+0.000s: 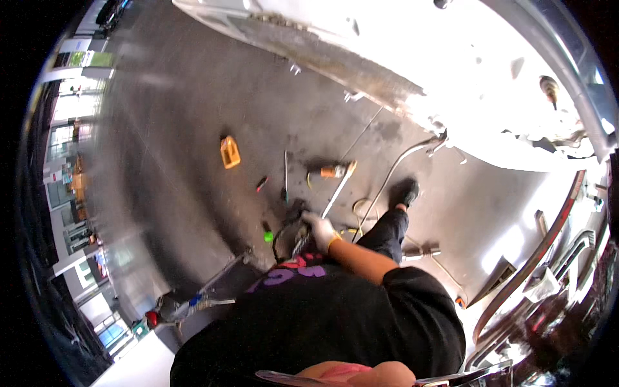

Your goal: The person repairs a car body panel by positioning the tip of a slide hammer dent puller against the metal surface and sliding the weight repeatedly to pull out dents.

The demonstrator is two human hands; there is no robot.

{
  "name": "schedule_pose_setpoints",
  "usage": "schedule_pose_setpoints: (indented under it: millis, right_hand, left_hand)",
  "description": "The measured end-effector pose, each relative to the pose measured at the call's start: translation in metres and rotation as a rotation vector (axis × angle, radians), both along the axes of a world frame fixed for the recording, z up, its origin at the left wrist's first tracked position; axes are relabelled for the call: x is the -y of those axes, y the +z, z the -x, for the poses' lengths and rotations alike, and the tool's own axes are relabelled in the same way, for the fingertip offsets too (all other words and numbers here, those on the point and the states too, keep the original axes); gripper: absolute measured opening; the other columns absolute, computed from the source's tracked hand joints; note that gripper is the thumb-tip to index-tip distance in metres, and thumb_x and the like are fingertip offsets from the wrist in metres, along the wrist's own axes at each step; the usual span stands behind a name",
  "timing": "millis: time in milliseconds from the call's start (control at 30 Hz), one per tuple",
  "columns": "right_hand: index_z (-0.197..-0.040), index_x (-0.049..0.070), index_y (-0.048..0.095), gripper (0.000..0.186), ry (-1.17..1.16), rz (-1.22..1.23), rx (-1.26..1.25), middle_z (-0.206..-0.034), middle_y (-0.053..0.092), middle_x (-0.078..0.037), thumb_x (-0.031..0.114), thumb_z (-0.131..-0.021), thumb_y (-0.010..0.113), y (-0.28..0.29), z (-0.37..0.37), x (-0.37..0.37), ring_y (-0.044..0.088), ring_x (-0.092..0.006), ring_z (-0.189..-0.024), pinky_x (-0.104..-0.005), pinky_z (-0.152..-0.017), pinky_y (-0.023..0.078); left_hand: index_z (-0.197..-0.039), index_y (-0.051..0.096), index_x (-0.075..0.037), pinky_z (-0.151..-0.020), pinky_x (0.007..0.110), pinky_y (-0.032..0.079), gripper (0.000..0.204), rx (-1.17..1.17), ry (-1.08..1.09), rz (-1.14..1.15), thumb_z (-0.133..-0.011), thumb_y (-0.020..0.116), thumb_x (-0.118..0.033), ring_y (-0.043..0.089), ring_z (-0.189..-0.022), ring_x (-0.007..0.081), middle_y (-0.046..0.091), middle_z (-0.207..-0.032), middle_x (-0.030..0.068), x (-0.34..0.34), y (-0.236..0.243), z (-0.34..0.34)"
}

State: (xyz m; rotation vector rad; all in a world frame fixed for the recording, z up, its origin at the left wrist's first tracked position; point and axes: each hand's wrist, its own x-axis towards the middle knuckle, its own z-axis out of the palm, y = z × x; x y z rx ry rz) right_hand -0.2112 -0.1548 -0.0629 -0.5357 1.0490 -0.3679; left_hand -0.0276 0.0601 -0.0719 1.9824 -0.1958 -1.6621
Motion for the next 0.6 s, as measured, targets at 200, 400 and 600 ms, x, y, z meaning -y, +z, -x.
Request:
schedule_pose_setpoints:
  millis: [200,400,600]
  right_hand:
    - [-0.083,0.007,0.064,0.037,-0.207,-0.419,0.218,-0.065,0.061,-0.011,0.035,-0.107,0.062,0.085,0.006,0.133,0.059,-0.0305,-0.053,-0.0463,-0.059,0.052]
    - [-0.081,0.007,0.061,0.041,-0.265,-0.318,0.208,-0.059,0.057,-0.012,0.036,-0.109,0.059,0.033,0.009,0.146,0.057,-0.0328,-0.052,-0.0493,-0.059,0.052]
    - [-0.08,0.007,0.061,0.041,-0.209,-0.325,0.203,-0.061,0.058,-0.011,0.037,-0.109,0.057,0.052,0.009,0.161,0.056,-0.0297,-0.052,-0.0463,-0.055,0.051]
  left_hand:
    - [-0.143,0.058,-0.003,-0.102,0.043,0.052,0.046,-0.162,0.243,-0.032,-0.103,0.057,-0.025,0.067,-0.113,0.0301,0.07,-0.126,0.0157,0.015,-0.008,0.004]
    - [-0.14,0.06,-0.004,-0.095,0.043,0.055,0.042,-0.104,0.258,-0.022,-0.103,0.056,-0.023,0.069,-0.105,0.0279,0.071,-0.118,0.0137,0.088,0.039,0.038]
    - [-0.133,0.064,-0.004,-0.088,0.04,0.056,0.037,-0.22,0.201,-0.066,-0.102,0.056,-0.022,0.07,-0.098,0.0243,0.073,-0.111,0.0115,0.082,0.03,0.036]
